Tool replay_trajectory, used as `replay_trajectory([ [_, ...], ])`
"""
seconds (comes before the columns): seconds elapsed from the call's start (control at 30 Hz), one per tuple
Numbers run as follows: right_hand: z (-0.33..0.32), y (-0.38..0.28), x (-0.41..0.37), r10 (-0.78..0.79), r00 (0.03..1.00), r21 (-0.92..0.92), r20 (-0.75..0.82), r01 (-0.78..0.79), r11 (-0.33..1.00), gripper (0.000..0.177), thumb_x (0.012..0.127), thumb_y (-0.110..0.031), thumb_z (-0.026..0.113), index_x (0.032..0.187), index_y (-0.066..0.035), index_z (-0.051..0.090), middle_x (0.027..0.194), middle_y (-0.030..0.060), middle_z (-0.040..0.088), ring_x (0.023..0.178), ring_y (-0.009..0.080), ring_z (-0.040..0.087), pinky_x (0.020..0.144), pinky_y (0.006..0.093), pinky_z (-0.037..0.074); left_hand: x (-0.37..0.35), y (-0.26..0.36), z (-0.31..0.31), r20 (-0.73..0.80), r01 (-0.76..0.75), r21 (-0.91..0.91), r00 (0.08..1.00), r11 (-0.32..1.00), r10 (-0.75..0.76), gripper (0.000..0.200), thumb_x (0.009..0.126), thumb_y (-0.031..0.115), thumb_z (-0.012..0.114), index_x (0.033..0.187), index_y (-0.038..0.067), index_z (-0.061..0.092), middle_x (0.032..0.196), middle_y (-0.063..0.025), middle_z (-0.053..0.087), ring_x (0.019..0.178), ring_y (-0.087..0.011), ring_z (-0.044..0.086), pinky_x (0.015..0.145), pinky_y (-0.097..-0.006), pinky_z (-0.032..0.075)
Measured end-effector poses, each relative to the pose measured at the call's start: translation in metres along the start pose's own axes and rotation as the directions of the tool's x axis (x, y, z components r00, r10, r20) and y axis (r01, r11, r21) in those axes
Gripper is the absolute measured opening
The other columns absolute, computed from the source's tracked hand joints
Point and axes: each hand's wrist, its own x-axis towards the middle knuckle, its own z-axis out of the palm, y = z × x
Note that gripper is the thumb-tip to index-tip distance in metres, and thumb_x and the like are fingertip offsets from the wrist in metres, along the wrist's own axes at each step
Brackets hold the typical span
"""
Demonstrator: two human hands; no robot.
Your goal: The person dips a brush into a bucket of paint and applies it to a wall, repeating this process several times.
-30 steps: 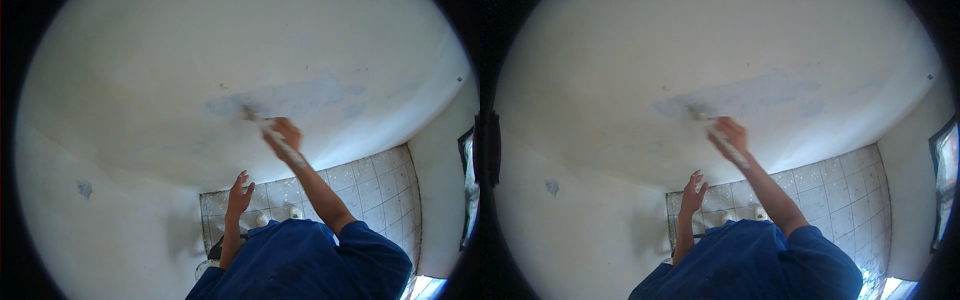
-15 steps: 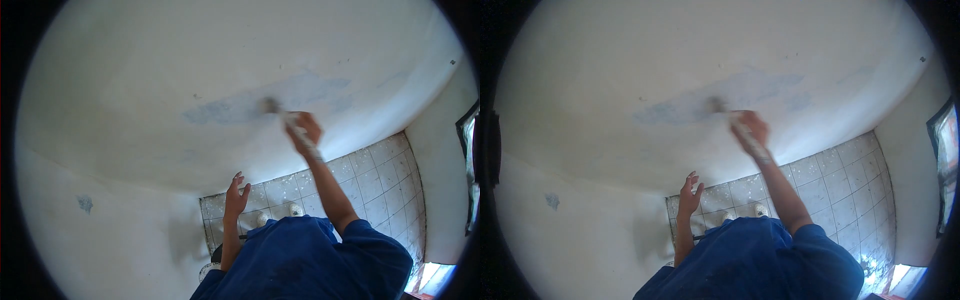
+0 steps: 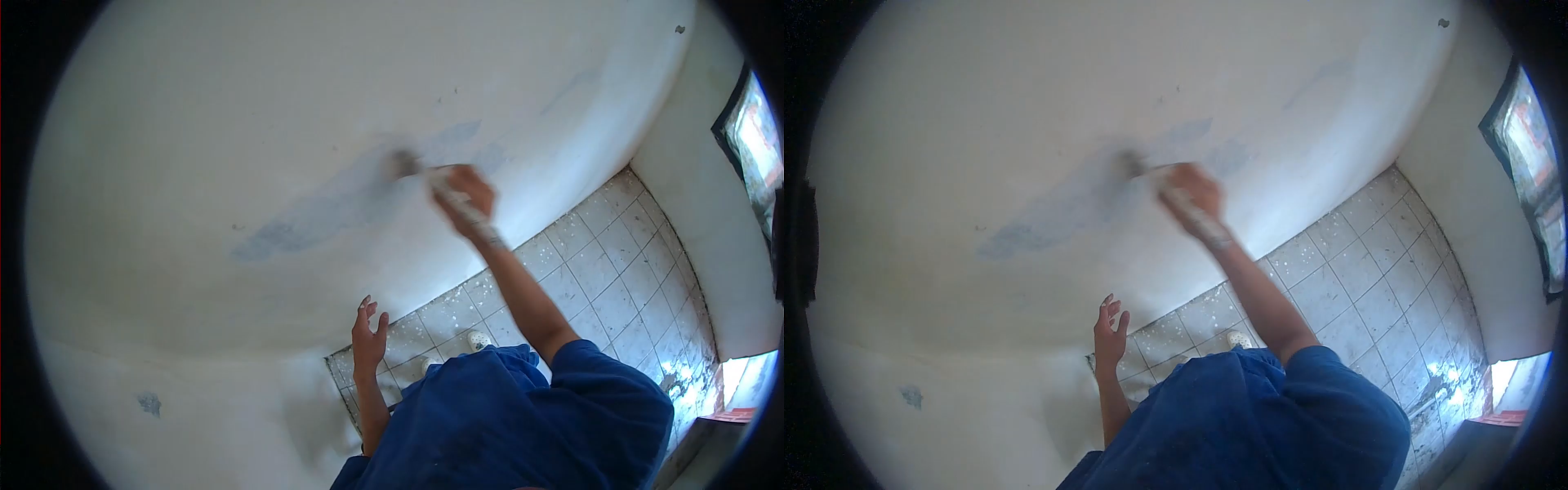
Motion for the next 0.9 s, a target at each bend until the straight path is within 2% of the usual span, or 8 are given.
replay_trajectory([
  [0.1, -0.058, 0.027, 0.008, 0.371, 0.91, 0.213, -0.186, -0.331, 0.919, 0.027, 0.067, -0.007, 0.077, 0.093, -0.007, 0.069, 0.087, 0.0107, 0.064, 0.076, 0.0232, 0.066, 0.065, 0.0309, 0.053, -0.005, -0.007, 0.011, 0.005, 0.019, -0.014, 1.0, 1.0, -0.019, 0.05, 0.089, 0.021, 0.06, 0.133, 0.007, 0.041, 0.119, -0.0201, 0.058, 0.113, -0.0312, 0.055, 0.094, -0.0405, 0.043],
  [0.23, -0.065, 0.012, 0.012, 0.165, 0.982, 0.117, -0.095, -0.154, 0.981, 0.024, 0.069, -0.006, 0.076, 0.092, -0.005, 0.069, 0.089, 0.0098, 0.065, 0.078, 0.0182, 0.066, 0.064, 0.0314, 0.053, 0.0, 0.009, 0.025, 0.057, 0.046, -0.014, 0.997, 0.999, -0.045, 0.051, 0.088, 0.022, 0.061, 0.133, 0.007, 0.041, 0.119, -0.0198, 0.058, 0.112, -0.0312, 0.056, 0.093, -0.0409, 0.044],
  [0.3, -0.06, 0.025, 0.013, 0.239, 0.969, -0.001, -0.061, -0.239, 0.971, 0.025, 0.069, -0.005, 0.075, 0.093, -0.004, 0.069, 0.089, 0.0103, 0.065, 0.076, 0.0179, 0.066, 0.063, 0.0304, 0.053, 0.002, 0.017, 0.028, 0.065, 0.021, 0.002, 0.998, 1.0, -0.022, 0.051, 0.089, 0.023, 0.061, 0.133, 0.007, 0.041, 0.119, -0.0199, 0.058, 0.111, -0.0313, 0.056, 0.093, -0.0412, 0.044],
  [0.4, -0.073, 0.053, 0.012, 0.428, 0.89, 0.228, -0.158, -0.389, 0.893, 0.023, 0.07, -0.003, 0.074, 0.092, -0.003, 0.068, 0.088, 0.0115, 0.064, 0.072, 0.0199, 0.065, 0.06, 0.0277, 0.052, 0.011, 0.018, 0.031, 0.038, -0.032, 0.004, 0.999, 0.999, 0.032, 0.051, 0.089, 0.023, 0.06, 0.133, 0.008, 0.041, 0.119, -0.02, 0.058, 0.111, -0.0311, 0.056, 0.093, -0.0413, 0.044],
  [0.53, -0.08, 0.047, 0.013, 0.232, 0.969, 0.142, -0.083, -0.219, 0.965, 0.022, 0.071, -0.003, 0.074, 0.092, -0.002, 0.068, 0.089, 0.0122, 0.064, 0.071, 0.017, 0.064, 0.061, 0.027, 0.051, 0.01, 0.016, 0.038, 0.035, -0.008, 0.015, 0.999, 1.0, 0.007, 0.051, 0.089, 0.023, 0.06, 0.133, 0.007, 0.041, 0.119, -0.0198, 0.058, 0.112, -0.0307, 0.056, 0.092, -0.0411, 0.044],
  [0.67, -0.087, 0.059, 0.025, 0.407, 0.903, 0.189, -0.138, -0.379, 0.906, 0.021, 0.07, -0.007, 0.075, 0.09, -0.003, 0.068, 0.089, 0.0094, 0.064, 0.072, 0.019, 0.064, 0.062, 0.0286, 0.051, 0.002, 0.031, 0.033, 0.022, 0.048, -0.011, 0.999, 0.999, -0.048, 0.051, 0.088, 0.024, 0.061, 0.133, 0.007, 0.041, 0.118, -0.0197, 0.059, 0.111, -0.031, 0.056, 0.092, -0.0409, 0.045],
  [0.77, -0.078, 0.033, 0.005, 0.057, 0.998, 0.071, 0.017, -0.058, 0.996, 0.019, 0.071, -0.007, 0.074, 0.089, -0.004, 0.068, 0.089, 0.0091, 0.064, 0.071, 0.0211, 0.064, 0.061, 0.0287, 0.052, -0.008, 0.009, 0.035, -0.027, 0.069, -0.024, 0.997, 0.997, -0.07, 0.052, 0.088, 0.024, 0.061, 0.133, 0.007, 0.041, 0.117, -0.0201, 0.059, 0.111, -0.0315, 0.057, 0.091, -0.0407, 0.045],
  [0.9, -0.023, 0.009, -0.019, -0.058, 0.98, 0.348, 0.189, -0.011, 0.937, 0.021, 0.067, -0.006, 0.077, 0.085, -0.005, 0.067, 0.085, 0.0104, 0.065, 0.073, 0.0217, 0.065, 0.061, 0.0287, 0.052, -0.017, 0.002, 0.037, -0.001, 0.11, -0.007, 0.994, 0.994, -0.11, 0.052, 0.088, 0.024, 0.061, 0.132, 0.006, 0.042, 0.116, -0.0205, 0.06, 0.111, -0.0319, 0.057, 0.092, -0.0405, 0.045],
])
